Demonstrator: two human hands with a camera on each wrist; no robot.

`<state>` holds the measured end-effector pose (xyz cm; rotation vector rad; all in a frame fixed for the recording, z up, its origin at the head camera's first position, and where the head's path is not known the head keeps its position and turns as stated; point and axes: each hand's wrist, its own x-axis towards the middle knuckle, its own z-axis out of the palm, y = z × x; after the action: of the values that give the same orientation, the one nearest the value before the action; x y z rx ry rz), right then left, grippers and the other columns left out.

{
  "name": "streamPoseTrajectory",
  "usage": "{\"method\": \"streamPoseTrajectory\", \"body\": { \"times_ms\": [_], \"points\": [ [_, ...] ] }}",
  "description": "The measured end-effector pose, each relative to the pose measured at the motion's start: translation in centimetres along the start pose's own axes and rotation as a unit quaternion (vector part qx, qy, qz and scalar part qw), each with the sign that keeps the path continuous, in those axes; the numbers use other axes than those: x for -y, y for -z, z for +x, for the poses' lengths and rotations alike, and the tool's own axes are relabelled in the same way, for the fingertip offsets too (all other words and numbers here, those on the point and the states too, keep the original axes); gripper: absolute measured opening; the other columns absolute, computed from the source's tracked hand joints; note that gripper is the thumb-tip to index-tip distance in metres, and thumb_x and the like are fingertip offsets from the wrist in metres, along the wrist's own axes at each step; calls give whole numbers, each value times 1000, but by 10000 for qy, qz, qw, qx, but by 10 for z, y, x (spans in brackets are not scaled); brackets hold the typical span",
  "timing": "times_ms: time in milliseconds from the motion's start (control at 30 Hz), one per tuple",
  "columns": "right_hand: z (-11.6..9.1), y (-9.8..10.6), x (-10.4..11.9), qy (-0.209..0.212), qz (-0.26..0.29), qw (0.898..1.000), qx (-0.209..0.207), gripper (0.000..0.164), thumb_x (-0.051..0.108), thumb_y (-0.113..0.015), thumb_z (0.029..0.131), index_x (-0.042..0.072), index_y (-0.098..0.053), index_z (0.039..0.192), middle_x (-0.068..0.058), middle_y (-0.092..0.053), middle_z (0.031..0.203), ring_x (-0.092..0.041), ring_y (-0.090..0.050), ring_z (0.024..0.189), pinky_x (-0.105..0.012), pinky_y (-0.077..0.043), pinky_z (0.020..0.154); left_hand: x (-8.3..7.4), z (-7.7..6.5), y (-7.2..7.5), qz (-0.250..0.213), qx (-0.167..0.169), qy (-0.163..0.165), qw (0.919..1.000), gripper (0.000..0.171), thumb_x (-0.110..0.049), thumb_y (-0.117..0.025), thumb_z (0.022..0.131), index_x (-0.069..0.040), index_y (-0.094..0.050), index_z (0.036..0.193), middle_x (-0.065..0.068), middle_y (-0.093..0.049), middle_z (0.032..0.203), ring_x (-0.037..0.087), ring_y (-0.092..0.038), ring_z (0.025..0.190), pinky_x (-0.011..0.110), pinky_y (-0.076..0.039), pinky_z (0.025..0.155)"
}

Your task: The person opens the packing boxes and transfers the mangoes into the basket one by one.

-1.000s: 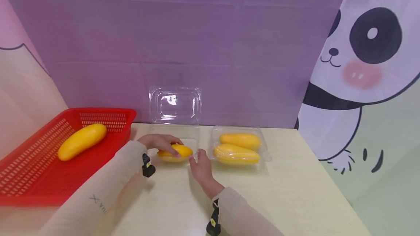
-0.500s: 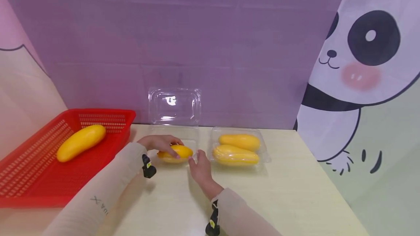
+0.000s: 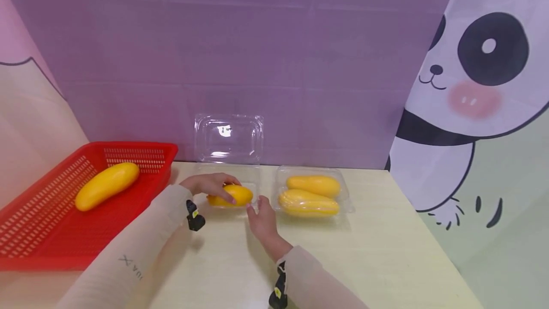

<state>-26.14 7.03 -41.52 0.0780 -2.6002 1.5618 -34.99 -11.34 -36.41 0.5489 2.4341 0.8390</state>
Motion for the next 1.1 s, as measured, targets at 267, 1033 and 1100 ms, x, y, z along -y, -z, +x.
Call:
{"method": "streamPoseTrajectory", "body": {
  "times_ms": [267, 1033, 1100],
  "points": [
    [0, 2, -1, 153, 17, 9999, -17, 45, 12, -57, 91, -13, -43, 126, -27, -58, 114, -42, -54, 110, -51, -43, 97, -6, -3, 9, -55, -190, -98, 9998, 55, -33, -75, 78, -20, -53, 126, 0, -54, 118, 20, -49, 101, 41, -43, 96],
    [0, 0, -2, 152, 63, 9999, -46, 45, 14, -57, 92, -13, -44, 125, -28, -57, 115, -43, -53, 111, -50, -43, 98, -24, -38, 44, -360, -992, -620, 9925, 60, -31, -74, 80, -14, -50, 132, 7, -55, 123, 27, -49, 107, 46, -42, 97],
    [0, 0, -2, 175, 46, 9998, -48, 45, 14, -57, 92, -13, -44, 125, -28, -57, 115, -43, -54, 111, -50, -43, 97, -24, -43, 45, -382, -1033, -659, 9917, 60, -31, -74, 80, -13, -50, 132, 8, -55, 123, 27, -50, 107, 46, -42, 97]
  ]
}}
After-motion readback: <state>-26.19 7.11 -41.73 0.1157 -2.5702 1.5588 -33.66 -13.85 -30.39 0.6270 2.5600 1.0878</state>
